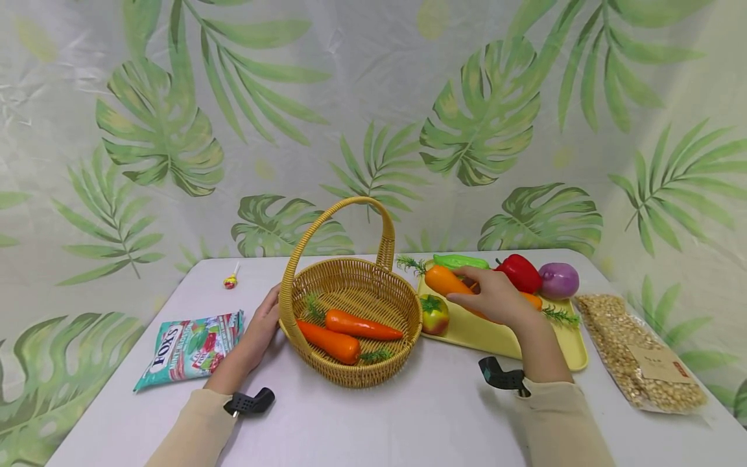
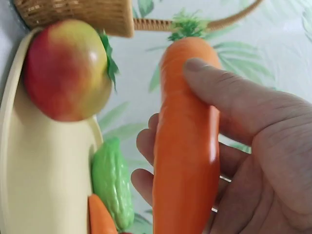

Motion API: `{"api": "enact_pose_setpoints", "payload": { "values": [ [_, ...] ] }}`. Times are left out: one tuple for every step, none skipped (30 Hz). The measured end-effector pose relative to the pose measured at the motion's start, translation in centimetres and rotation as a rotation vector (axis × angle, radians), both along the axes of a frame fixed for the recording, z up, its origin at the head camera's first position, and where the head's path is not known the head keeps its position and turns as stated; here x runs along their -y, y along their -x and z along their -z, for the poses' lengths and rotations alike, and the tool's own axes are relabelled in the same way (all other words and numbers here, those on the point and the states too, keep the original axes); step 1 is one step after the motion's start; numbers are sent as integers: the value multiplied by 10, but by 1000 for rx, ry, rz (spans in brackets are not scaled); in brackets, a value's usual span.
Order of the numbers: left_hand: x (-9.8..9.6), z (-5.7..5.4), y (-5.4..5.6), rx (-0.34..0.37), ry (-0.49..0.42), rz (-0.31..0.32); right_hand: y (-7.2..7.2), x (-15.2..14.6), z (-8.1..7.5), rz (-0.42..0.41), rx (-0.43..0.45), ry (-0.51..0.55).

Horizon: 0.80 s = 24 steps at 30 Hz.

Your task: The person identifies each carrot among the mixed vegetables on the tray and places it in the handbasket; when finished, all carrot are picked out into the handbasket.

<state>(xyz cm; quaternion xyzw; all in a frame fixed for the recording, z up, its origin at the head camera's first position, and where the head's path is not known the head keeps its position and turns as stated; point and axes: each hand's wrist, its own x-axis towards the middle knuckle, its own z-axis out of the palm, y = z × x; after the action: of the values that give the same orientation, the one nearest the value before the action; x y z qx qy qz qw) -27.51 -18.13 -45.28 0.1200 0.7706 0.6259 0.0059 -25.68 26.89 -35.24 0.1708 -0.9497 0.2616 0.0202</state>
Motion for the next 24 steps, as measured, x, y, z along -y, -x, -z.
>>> {"api": "enact_pose_setpoints", "payload": {
  "values": [
    [0,0,0,-1,-2,0,0,2,0,-11,-1,9],
    [0,0,0,-2,-4,1,0,5,1,-20,5,22],
    [0,0,0,-2,-6,1,-1,8,1,-34,2,27],
    [0,0,0,-3,-7,1,-1,10,1,-45,0,31],
    [0,0,0,-4,-8,0,-1,12,2,-54,-1,31],
    [0,0,0,-6,-8,1,-1,14,3,-60,-3,31],
    [0,0,0,-6,-8,1,-1,15,3,-67,-7,29],
    [0,0,0,-8,-7,2,-1,16,4,-73,-13,25],
    [0,0,0,-8,-5,1,-1,17,5,-80,-25,18],
    [0,0,0,-11,-4,2,-1,18,5,-87,-31,16],
    [0,0,0,-12,-3,1,-1,19,6,-92,-33,14],
    [0,0,0,-13,-1,1,-1,20,6,-98,-34,16],
    [0,0,0,-12,1,-1,-1,20,6,-103,-35,17],
    [0,0,-1,-14,4,-2,0,21,6,-107,-34,18],
    [0,0,-1,-14,7,-3,0,22,6,-111,-32,22],
    [0,0,-1,-16,7,-2,0,23,6,-115,-27,26],
    [0,0,0,-16,7,-3,0,24,6,-116,-23,29],
    [0,0,0,-17,8,-3,-1,25,6,-120,-21,33],
    [0,0,0,-19,8,-2,-1,26,6,-124,-22,36],
    [0,0,0,-19,7,-1,-1,27,6,-128,-23,40],
    [0,0,0,-20,6,2,-1,29,6,-132,-26,44],
    [0,1,0,-19,5,1,-1,30,6,-139,-31,46],
    [0,1,0,-17,6,-1,-1,32,6,-147,-37,51],
    [0,1,0,-16,6,-2,-2,34,6,-154,-43,55]
  ]
}}
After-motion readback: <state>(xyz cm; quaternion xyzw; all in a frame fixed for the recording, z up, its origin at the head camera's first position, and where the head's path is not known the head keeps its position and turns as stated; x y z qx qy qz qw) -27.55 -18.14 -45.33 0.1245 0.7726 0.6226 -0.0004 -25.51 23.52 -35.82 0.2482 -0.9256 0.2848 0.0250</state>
